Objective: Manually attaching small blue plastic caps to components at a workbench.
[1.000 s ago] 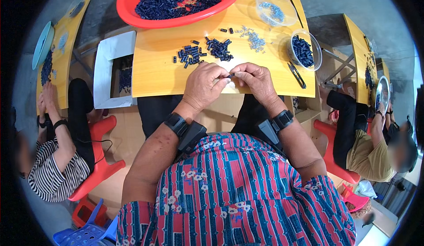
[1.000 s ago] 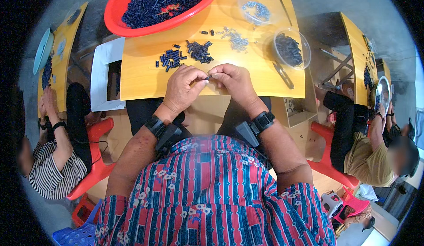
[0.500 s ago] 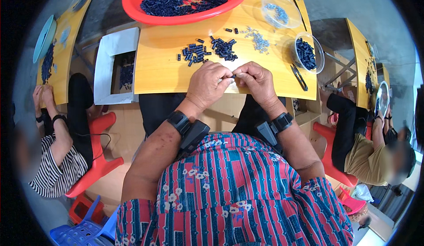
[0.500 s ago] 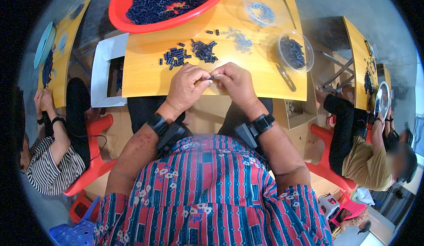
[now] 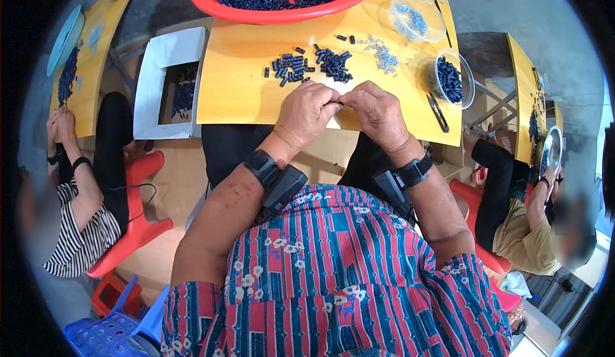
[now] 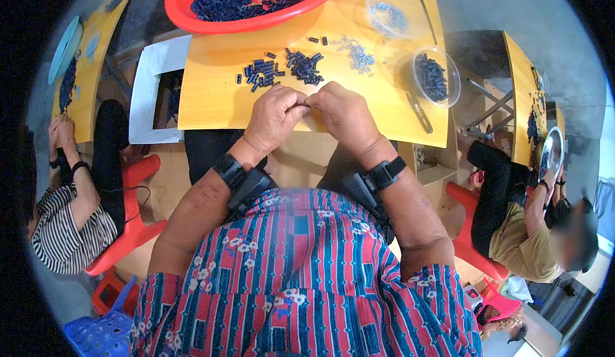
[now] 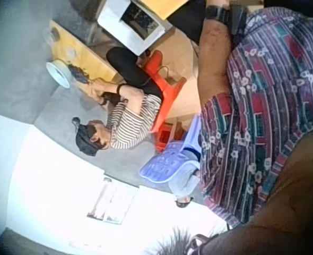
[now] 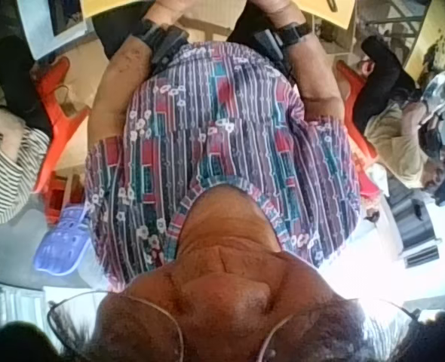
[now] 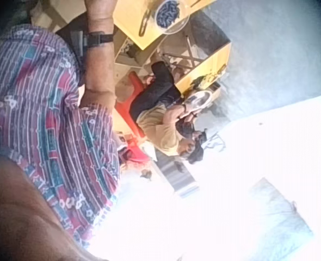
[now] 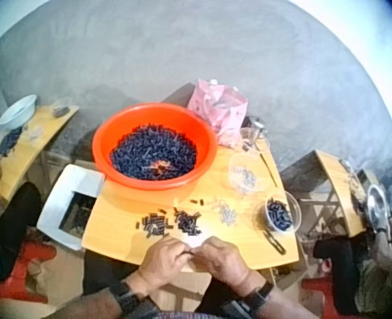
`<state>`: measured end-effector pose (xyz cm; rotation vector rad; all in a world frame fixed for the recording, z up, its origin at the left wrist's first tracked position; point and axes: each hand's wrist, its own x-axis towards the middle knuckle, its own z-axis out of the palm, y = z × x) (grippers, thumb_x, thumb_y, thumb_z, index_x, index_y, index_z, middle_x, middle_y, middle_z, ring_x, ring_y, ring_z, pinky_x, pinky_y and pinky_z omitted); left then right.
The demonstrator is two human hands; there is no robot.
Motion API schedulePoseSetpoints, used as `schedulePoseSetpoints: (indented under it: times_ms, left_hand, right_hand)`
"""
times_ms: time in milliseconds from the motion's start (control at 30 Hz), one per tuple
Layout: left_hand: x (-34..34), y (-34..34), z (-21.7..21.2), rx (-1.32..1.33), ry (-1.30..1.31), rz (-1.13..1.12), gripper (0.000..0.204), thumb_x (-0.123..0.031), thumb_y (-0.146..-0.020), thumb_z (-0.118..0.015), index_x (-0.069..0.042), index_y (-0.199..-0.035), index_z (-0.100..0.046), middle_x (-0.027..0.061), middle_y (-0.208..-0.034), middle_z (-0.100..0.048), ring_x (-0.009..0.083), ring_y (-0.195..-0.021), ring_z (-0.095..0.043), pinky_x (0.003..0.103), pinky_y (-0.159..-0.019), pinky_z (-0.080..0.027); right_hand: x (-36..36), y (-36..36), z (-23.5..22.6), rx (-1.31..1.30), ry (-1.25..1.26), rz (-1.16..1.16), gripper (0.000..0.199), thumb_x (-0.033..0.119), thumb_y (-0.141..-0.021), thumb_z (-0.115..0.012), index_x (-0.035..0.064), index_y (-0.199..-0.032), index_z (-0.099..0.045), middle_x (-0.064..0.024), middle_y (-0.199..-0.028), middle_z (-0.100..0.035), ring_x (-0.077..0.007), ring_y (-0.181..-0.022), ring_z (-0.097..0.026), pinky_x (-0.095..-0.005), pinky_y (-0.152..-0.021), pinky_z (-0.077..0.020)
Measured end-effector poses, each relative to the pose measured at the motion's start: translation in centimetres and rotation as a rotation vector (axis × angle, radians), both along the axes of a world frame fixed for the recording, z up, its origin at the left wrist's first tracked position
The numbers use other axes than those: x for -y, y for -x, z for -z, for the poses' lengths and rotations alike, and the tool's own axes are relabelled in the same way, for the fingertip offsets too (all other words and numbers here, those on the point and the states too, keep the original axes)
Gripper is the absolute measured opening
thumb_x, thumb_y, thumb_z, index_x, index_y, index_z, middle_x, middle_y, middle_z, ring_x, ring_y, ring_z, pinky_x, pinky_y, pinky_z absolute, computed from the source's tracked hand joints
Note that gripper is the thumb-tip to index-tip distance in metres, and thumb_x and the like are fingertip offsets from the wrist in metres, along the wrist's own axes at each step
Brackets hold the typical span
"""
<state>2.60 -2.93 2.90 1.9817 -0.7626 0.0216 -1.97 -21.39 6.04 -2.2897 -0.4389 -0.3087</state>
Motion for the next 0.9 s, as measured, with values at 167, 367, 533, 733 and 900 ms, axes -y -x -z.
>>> schedulePoseSetpoints:
  times_ms: [167, 367, 533, 733, 900]
  left_hand:
    - [-0.1, -0.1, 0.0, -0.008, -0.031, 0.037, 0.010, -0.014, -0.080, -0.071, -0.005, -0.083, -0.069, 0.0104, -0.081, -0.068, 0.0313, -0.084, -0.063, 0.041, -0.075, -0.051]
    - [0.1, 0.1, 0.0, -0.040, 0.046, 0.001, 0.010, -0.015, -0.080, -0.071, -0.006, -0.082, -0.070, 0.0098, -0.080, -0.068, 0.0310, -0.081, -0.063, 0.041, -0.074, -0.051]
    - [0.1, 0.0, -0.3, -0.072, 0.031, 0.017, 0.009, -0.013, -0.079, -0.072, -0.006, -0.083, -0.069, 0.0094, -0.078, -0.067, 0.0286, -0.077, -0.062, 0.039, -0.071, -0.051]
    - [0.0, -0.1, -0.3, -0.095, 0.006, 0.008, 0.010, -0.017, -0.081, -0.071, -0.007, -0.083, -0.071, 0.0097, -0.079, -0.068, 0.0302, -0.080, -0.064, 0.040, -0.074, -0.052]
    - [0.2, 0.0, -0.4, -0.108, 0.007, 0.006, 0.010, -0.017, -0.081, -0.071, -0.007, -0.084, -0.071, 0.0094, -0.080, -0.069, 0.0300, -0.081, -0.064, 0.040, -0.074, -0.052]
  right_hand:
    - [0.3, 0.0, 0.4, -0.021, -0.004, -0.010, 0.020, -0.003, -0.078, -0.066, 0.0079, -0.095, -0.069, -0.0118, -0.083, -0.063, -0.0315, -0.075, -0.065, -0.0371, -0.067, -0.0538]
    - [0.1, -0.4, 1.4, -0.058, -0.117, 0.010, 0.018, -0.001, -0.084, -0.067, 0.0056, -0.101, -0.071, -0.0093, -0.086, -0.068, -0.0226, -0.073, -0.067, -0.0313, -0.066, -0.0538]
    - [-0.2, -0.1, 2.4, -0.503, -0.680, 0.235, 0.008, 0.001, -0.091, -0.068, -0.0039, -0.096, -0.070, -0.0040, -0.085, -0.071, -0.0073, -0.072, -0.064, -0.0227, -0.068, -0.0542]
    - [-0.8, 0.4, 2.5, -0.472, -0.764, 0.297, 0.009, 0.000, -0.092, -0.066, -0.0047, -0.098, -0.070, -0.0052, -0.084, -0.071, -0.0092, -0.072, -0.065, -0.0235, -0.069, -0.0546]
    - [-1.1, 0.7, 2.5, -0.461, -0.789, 0.341, 0.010, 0.000, -0.093, -0.065, -0.0052, -0.100, -0.070, -0.0056, -0.085, -0.070, -0.0103, -0.073, -0.065, -0.0243, -0.070, -0.0551]
